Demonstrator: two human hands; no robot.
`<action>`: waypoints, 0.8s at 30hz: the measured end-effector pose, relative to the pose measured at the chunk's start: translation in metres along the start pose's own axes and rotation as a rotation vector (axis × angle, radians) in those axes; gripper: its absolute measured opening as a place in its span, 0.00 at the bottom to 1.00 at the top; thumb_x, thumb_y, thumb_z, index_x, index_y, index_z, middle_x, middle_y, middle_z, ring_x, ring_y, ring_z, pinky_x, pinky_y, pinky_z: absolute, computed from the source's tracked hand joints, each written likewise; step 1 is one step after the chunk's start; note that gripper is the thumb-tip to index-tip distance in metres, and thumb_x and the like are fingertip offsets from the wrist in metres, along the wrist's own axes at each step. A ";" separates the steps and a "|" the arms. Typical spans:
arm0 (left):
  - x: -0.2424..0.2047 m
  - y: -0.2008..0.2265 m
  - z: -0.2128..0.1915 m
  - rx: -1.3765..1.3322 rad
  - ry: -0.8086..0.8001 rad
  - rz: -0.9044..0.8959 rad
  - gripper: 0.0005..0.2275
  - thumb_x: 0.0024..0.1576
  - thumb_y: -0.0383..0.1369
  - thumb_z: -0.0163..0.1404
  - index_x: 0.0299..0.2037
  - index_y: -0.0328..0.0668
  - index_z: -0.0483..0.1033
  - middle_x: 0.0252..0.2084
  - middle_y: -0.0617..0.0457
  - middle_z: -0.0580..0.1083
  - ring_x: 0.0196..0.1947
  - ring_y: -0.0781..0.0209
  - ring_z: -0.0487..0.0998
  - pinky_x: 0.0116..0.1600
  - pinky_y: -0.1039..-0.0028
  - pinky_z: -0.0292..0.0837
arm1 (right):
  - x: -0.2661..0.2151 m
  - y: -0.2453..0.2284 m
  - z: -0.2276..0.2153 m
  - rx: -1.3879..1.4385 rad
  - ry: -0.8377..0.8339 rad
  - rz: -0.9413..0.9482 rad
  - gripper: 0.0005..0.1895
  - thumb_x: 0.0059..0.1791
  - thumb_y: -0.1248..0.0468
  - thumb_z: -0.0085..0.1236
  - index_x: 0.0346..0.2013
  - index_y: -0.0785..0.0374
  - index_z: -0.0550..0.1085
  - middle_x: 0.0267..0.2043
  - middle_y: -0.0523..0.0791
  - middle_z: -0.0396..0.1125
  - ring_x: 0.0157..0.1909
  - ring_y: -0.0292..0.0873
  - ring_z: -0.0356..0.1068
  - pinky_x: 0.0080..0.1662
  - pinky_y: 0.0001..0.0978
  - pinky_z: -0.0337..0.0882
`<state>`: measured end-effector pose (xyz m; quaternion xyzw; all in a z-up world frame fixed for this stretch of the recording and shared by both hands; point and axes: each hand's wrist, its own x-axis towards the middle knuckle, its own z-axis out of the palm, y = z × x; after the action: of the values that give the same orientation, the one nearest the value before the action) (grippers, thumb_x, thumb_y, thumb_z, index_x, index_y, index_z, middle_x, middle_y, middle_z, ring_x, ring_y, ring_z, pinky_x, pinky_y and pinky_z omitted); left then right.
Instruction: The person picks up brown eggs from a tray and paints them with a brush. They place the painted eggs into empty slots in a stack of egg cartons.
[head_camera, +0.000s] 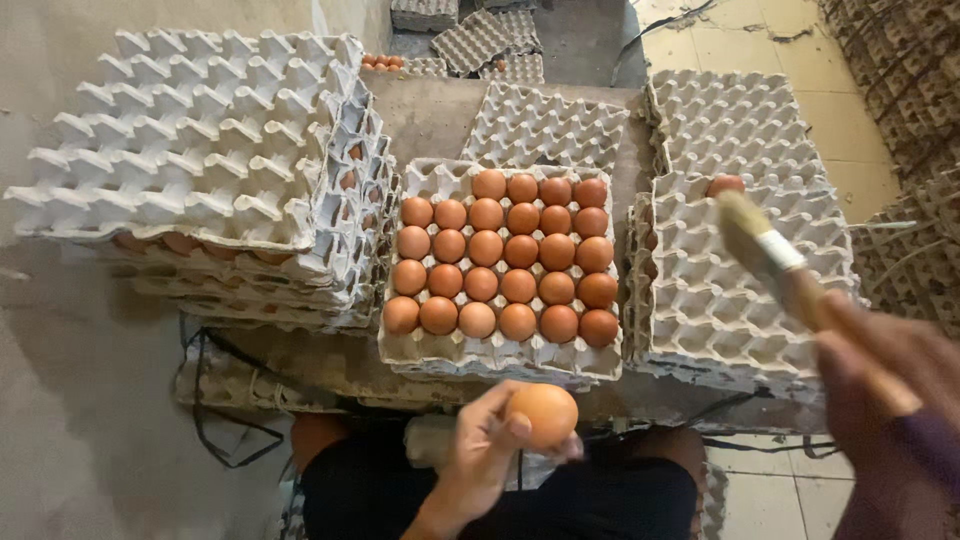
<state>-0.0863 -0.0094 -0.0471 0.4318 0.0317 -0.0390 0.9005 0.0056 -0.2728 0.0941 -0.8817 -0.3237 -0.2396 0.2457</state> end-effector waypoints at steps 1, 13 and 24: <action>0.004 0.005 -0.007 0.099 0.072 0.044 0.32 0.50 0.53 0.58 0.51 0.25 0.72 0.39 0.35 0.80 0.34 0.50 0.84 0.38 0.68 0.84 | -0.010 0.035 0.014 0.039 0.104 0.080 0.12 0.63 0.71 0.47 0.56 0.75 0.76 0.60 0.63 0.71 0.56 0.58 0.72 0.61 0.47 0.68; 0.175 0.108 -0.097 1.232 0.565 0.546 0.18 0.51 0.49 0.61 0.48 0.52 0.81 0.43 0.57 0.81 0.41 0.62 0.80 0.42 0.70 0.74 | -0.088 0.284 0.182 -0.472 -0.079 0.378 0.29 0.42 0.64 0.62 0.57 0.36 0.80 0.67 0.41 0.71 0.78 0.57 0.59 0.76 0.75 0.30; 0.276 0.117 -0.138 1.920 0.459 0.056 0.29 0.44 0.71 0.54 0.38 0.57 0.80 0.38 0.42 0.80 0.40 0.37 0.81 0.39 0.51 0.73 | -0.098 0.302 0.208 -0.523 0.098 0.430 0.23 0.39 0.61 0.61 0.46 0.35 0.82 0.49 0.36 0.76 0.51 0.50 0.71 0.69 0.60 0.55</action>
<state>0.1969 0.1590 -0.0679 0.9769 0.1504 0.0578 0.1403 0.2026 -0.3970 -0.2060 -0.9504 -0.0457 -0.2993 0.0713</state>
